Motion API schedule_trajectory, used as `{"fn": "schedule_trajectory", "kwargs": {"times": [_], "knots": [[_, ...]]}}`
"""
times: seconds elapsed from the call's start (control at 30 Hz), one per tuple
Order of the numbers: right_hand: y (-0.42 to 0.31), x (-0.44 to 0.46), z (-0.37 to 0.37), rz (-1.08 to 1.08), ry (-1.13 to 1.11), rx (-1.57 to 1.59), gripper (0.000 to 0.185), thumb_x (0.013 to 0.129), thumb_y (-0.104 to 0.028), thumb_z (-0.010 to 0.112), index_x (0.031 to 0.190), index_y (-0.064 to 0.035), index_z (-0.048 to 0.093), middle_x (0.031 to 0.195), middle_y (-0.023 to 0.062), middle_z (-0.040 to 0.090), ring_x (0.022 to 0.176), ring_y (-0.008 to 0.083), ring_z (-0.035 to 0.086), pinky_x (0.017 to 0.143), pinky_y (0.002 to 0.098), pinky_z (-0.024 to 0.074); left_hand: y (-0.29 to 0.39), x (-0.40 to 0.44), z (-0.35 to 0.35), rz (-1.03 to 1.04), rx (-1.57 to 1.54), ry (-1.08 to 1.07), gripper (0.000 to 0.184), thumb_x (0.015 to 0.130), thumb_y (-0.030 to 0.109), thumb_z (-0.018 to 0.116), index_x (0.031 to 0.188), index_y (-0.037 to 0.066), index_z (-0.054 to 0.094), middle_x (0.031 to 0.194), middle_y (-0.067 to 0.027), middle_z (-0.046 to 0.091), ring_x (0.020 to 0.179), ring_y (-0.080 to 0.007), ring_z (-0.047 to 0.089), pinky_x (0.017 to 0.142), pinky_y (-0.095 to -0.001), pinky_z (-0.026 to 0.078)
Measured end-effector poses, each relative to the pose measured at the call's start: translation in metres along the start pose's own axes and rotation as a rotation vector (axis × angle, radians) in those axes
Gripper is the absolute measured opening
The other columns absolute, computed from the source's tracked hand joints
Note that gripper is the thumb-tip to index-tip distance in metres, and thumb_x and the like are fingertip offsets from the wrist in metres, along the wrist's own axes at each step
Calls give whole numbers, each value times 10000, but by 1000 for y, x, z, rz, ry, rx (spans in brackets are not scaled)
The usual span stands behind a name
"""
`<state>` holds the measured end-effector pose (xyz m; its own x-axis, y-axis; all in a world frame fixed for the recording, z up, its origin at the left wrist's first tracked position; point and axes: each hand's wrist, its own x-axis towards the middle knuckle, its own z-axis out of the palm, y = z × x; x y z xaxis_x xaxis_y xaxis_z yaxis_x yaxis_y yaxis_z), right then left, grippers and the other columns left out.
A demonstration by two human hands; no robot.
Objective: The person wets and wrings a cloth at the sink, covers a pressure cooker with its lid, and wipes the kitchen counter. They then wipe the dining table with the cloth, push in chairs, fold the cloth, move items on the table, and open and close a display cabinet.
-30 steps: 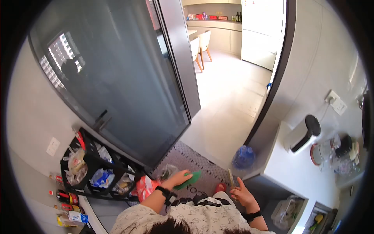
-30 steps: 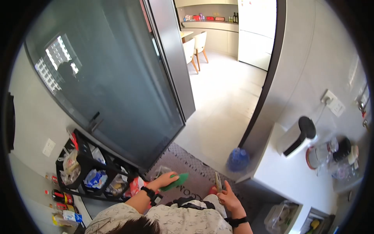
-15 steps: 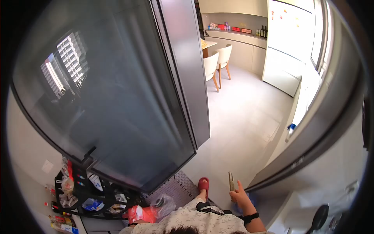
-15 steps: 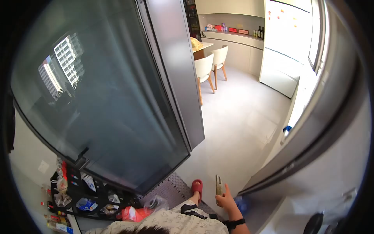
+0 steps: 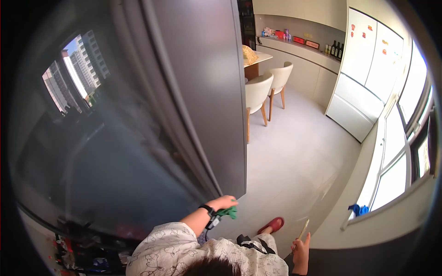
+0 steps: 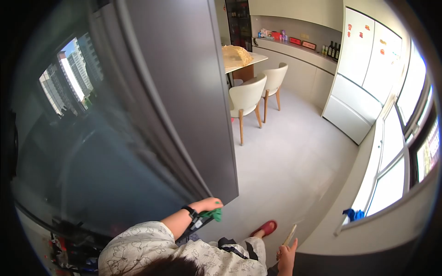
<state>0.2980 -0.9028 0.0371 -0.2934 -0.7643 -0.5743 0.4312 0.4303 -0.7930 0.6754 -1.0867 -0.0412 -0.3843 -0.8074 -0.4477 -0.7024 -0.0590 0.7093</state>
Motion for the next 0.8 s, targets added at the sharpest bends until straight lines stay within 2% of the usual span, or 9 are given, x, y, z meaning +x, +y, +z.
{"fn": "schedule_trajectory", "kwargs": {"times": [0.1,0.17,0.2,0.3,0.33,0.53,0.63,0.73,0.8], "knots": [[-34,68,-1,-10,45,36,837,725,-31,511,1406,-142,36,751,60,482,524,116,450,431,228,372,58,78,1,54,-11,53,388,771,324,555,1043,48,570,971,-178,617,903,-303,591,787,-375,453],[-73,115,1,6,-21,-48,796,759,-79,502,1412,-161,54,886,62,496,704,144,489,567,274,420,65,134,8,86,10,32,444,751,298,576,1117,57,510,1002,-176,606,912,-308,585,801,-373,451],[-97,140,1,8,-29,-65,796,759,-79,502,1412,-161,54,886,62,496,704,144,489,567,274,420,78,155,3,79,-5,42,444,751,298,576,1117,57,510,1002,-176,606,912,-308,585,801,-373,451],[-161,208,13,13,-78,-130,772,768,-84,507,1412,-166,88,910,64,505,722,144,498,561,269,418,110,210,-25,-129,71,-63,488,727,289,597,1127,38,477,993,-182,603,911,-307,585,777,-382,459],[-186,229,28,-28,-46,-104,814,736,-32,498,1404,-100,38,744,46,492,531,109,451,441,225,372,126,223,-41,-105,97,-2,472,728,279,597,1123,44,485,970,-181,608,897,-314,587,771,-386,459],[-298,372,68,-22,-155,-222,814,751,-4,501,1407,-126,34,754,55,494,522,112,451,445,233,376,176,311,-120,-115,18,176,417,751,328,560,1052,39,560,956,-178,619,879,-327,592,767,-390,460],[-329,447,86,-17,-194,-203,813,762,-1,505,1409,-148,35,819,73,503,539,120,465,458,238,386,183,372,-150,-172,2,34,446,767,402,520,986,25,613,962,-192,617,888,-337,587,772,-395,453],[-362,513,102,-45,-193,-178,817,765,-2,512,1410,-170,40,916,86,500,585,131,487,473,243,396,194,457,-180,-115,32,-29,433,774,395,511,983,29,614,932,-183,626,868,-340,590,768,-394,453],[-382,553,108,11,-190,-170,739,788,-62,497,1407,-203,119,973,79,510,789,160,517,633,277,429,222,519,-218,-83,56,-60,415,774,380,506,977,35,615,898,-176,631,834,-337,595,747,-393,457]]}}
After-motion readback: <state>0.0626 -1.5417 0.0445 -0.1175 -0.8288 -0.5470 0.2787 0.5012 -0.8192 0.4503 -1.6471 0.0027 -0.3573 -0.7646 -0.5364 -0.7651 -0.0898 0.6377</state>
